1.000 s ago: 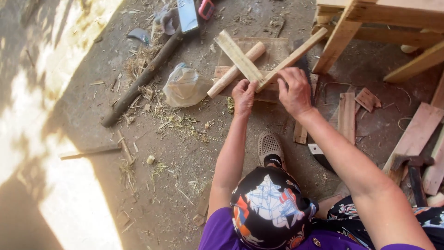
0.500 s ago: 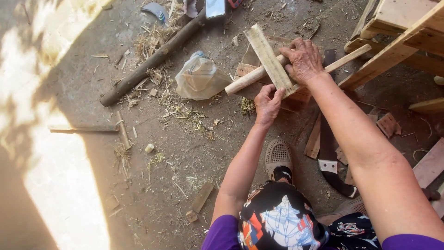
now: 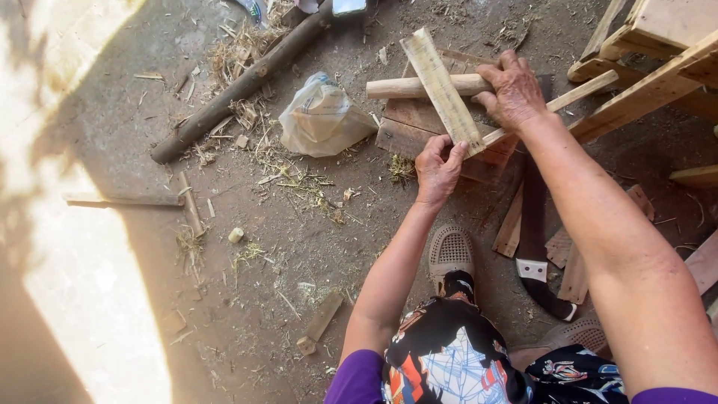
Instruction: The person saws a small piece of wood placed on a wooden block using a hand saw. After cutting, they pick up the wood pieces, inspect them, and place them on a nearby wooden structure. The person then retrieves a small item from a plastic bag on the ground.
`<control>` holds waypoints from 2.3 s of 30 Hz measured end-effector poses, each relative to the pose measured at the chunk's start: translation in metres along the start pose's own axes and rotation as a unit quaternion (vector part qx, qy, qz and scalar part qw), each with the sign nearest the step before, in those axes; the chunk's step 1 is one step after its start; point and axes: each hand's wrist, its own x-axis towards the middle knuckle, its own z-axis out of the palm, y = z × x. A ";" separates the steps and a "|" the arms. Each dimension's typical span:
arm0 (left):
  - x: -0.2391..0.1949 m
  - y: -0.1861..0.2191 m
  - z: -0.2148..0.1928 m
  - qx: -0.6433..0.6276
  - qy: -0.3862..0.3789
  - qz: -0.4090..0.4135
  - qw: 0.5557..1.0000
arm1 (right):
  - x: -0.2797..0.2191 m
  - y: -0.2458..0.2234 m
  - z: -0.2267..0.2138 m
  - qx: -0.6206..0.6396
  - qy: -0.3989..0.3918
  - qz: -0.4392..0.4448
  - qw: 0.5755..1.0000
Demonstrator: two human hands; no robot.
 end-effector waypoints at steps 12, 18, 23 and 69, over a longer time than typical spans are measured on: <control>0.001 0.008 -0.002 0.012 -0.009 -0.009 1.000 | 0.002 -0.006 -0.005 -0.047 -0.022 -0.037 0.998; 0.001 0.007 -0.002 -0.010 -0.026 -0.026 0.999 | -0.017 -0.034 -0.043 0.001 0.047 -0.019 0.999; 0.003 -0.011 -0.002 -0.009 -0.003 -0.004 1.000 | -0.108 -0.044 -0.081 0.015 0.196 -0.061 0.979; -0.011 0.018 -0.009 0.022 0.060 -0.010 0.998 | -0.111 -0.081 0.018 0.328 0.193 0.144 0.913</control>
